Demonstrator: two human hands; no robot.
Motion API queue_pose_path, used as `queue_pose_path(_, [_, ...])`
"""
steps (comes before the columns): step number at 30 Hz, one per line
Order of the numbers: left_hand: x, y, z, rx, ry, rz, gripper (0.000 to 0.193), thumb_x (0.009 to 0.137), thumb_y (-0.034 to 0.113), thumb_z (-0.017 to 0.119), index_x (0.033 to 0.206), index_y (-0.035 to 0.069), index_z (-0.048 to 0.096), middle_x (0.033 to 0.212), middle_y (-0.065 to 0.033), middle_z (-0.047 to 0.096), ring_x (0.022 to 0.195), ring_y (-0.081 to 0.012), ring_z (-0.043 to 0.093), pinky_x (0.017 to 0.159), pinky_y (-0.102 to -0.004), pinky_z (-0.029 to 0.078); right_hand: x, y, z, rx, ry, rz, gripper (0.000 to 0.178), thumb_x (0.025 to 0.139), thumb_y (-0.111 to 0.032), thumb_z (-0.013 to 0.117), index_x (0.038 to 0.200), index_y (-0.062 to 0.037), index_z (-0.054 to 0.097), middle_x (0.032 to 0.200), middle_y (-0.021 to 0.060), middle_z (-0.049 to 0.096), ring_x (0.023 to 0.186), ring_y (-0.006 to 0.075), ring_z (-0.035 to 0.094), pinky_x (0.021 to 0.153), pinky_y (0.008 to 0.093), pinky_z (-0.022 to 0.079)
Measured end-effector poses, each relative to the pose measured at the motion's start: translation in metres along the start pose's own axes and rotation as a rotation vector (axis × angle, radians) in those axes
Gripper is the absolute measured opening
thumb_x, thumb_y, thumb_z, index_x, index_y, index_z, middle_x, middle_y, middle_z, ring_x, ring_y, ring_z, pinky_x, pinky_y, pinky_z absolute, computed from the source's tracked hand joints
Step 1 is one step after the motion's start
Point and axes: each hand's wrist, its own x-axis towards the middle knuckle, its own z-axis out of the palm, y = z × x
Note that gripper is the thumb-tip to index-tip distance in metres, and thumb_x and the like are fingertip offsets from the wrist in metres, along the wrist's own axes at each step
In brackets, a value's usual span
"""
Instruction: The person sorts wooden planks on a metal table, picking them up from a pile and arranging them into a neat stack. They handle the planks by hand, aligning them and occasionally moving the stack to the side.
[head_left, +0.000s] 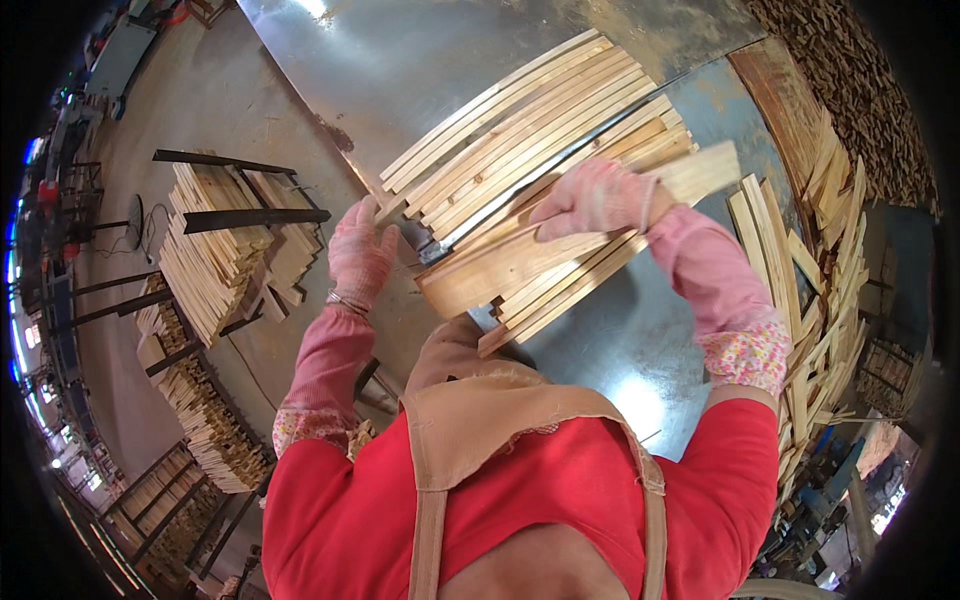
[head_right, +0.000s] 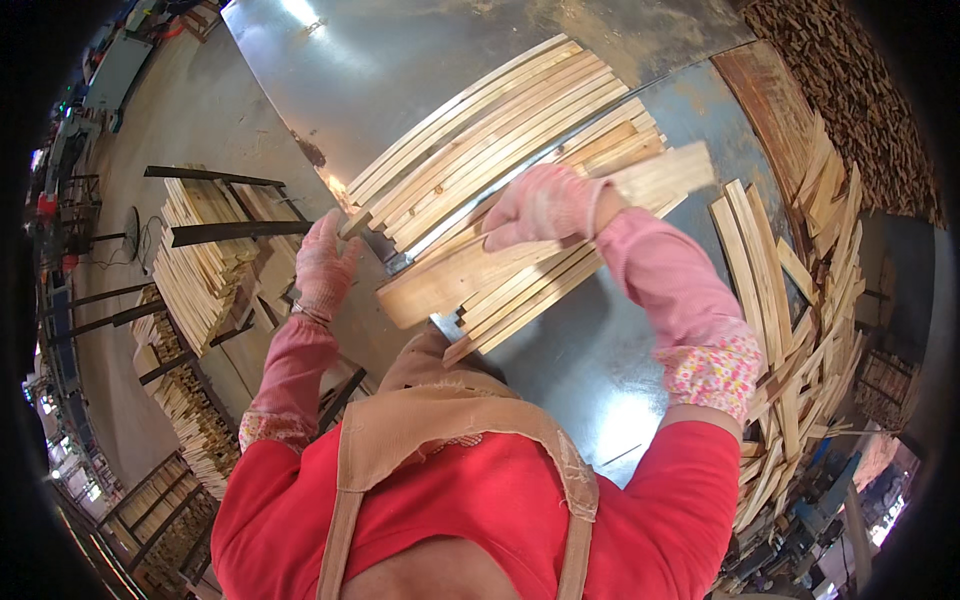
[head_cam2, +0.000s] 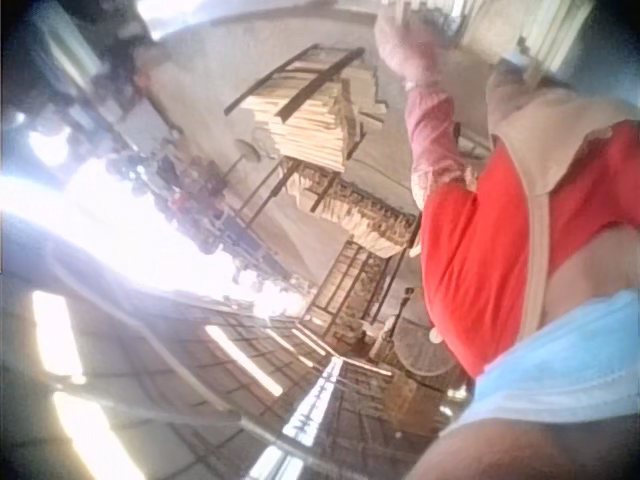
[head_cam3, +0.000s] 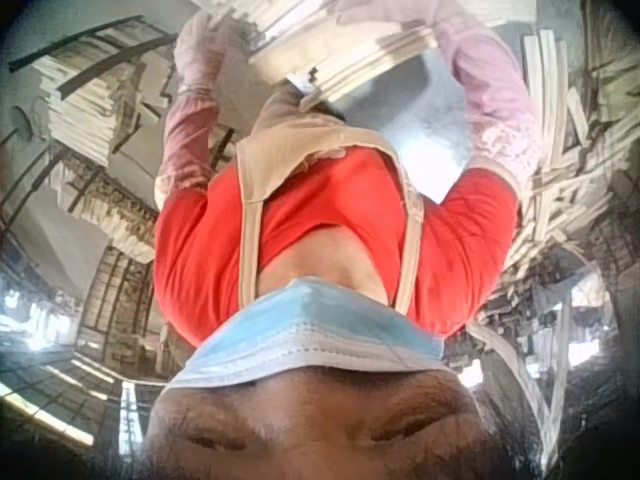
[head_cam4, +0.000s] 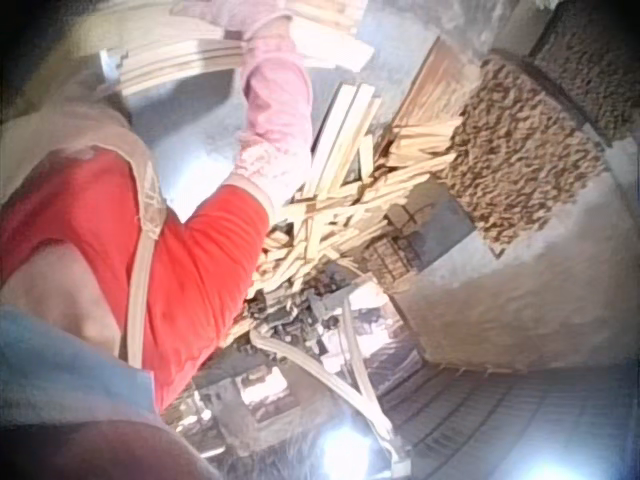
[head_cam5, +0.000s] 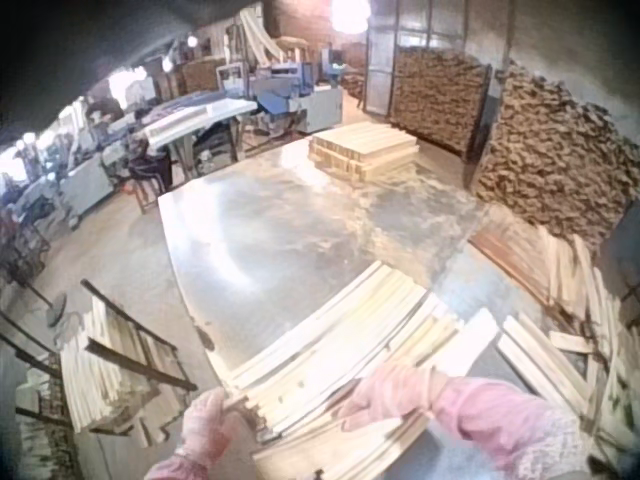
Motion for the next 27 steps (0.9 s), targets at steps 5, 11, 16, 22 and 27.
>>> queue_pose_path(5, [0.030, -0.022, 0.020, 0.061, -0.293, -0.088, 0.046, 0.098, 0.048, 0.070, 0.131, 0.015, 0.069, 0.122, -0.0145, 0.074, 0.115, -0.0361, 0.070, 0.097, -0.0488, 0.056, 0.033, 0.008, 0.026, -0.353, 0.212, -0.192, 0.042, 0.089, -0.048, 0.080, 0.118, -0.0180, 0.079, 0.105, 0.0094, 0.075, 0.105, 0.0314, 0.071, 0.094, 0.0454, 0.056])
queue_pose_path(11, [0.026, -0.036, -0.020, -0.355, -0.277, -0.025, 0.033, 0.101, 0.042, 0.071, 0.111, 0.011, 0.074, 0.091, -0.0190, 0.071, 0.084, -0.0352, 0.072, 0.076, -0.0444, 0.055, 0.012, 0.023, 0.048, -0.314, 0.558, -0.166, 0.055, 0.087, -0.054, 0.078, 0.127, -0.0158, 0.074, 0.108, 0.0092, 0.072, 0.109, 0.0344, 0.068, 0.095, 0.0463, 0.054])
queue_pose_path(16, [0.020, -0.041, -0.087, -0.562, -0.271, -0.082, 0.036, 0.105, 0.035, 0.069, 0.111, 0.000, 0.075, 0.078, -0.0063, 0.067, 0.069, -0.0149, 0.064, 0.065, -0.0317, 0.051, -0.023, 0.015, 0.074, -0.146, 0.912, -0.003, 0.052, 0.088, -0.047, 0.077, 0.126, -0.0123, 0.075, 0.106, 0.0144, 0.074, 0.105, 0.0359, 0.069, 0.093, 0.0468, 0.055])
queue_pose_path(22, [0.029, 0.068, -0.104, -0.819, -0.400, 0.029, 0.038, 0.101, 0.037, 0.069, 0.097, -0.001, 0.071, 0.079, -0.0007, 0.063, 0.069, -0.0089, 0.057, 0.061, -0.0287, 0.048, -0.084, 0.029, 0.121, -0.032, 1.087, 0.096, 0.058, 0.090, -0.042, 0.079, 0.137, -0.0109, 0.071, 0.118, 0.0166, 0.074, 0.115, 0.0393, 0.067, 0.100, 0.0488, 0.055])
queue_pose_path(27, [-0.014, 0.204, -0.102, -0.536, -0.598, 0.272, 0.039, 0.099, 0.037, 0.069, 0.087, 0.000, 0.066, 0.075, 0.0006, 0.058, 0.068, -0.0102, 0.058, 0.060, -0.0307, 0.048, -0.273, 0.114, 0.129, -0.318, 1.415, 0.360, 0.089, 0.082, -0.050, 0.084, 0.157, -0.0150, 0.052, 0.149, 0.0174, 0.060, 0.137, 0.0426, 0.054, 0.115, 0.0535, 0.045])
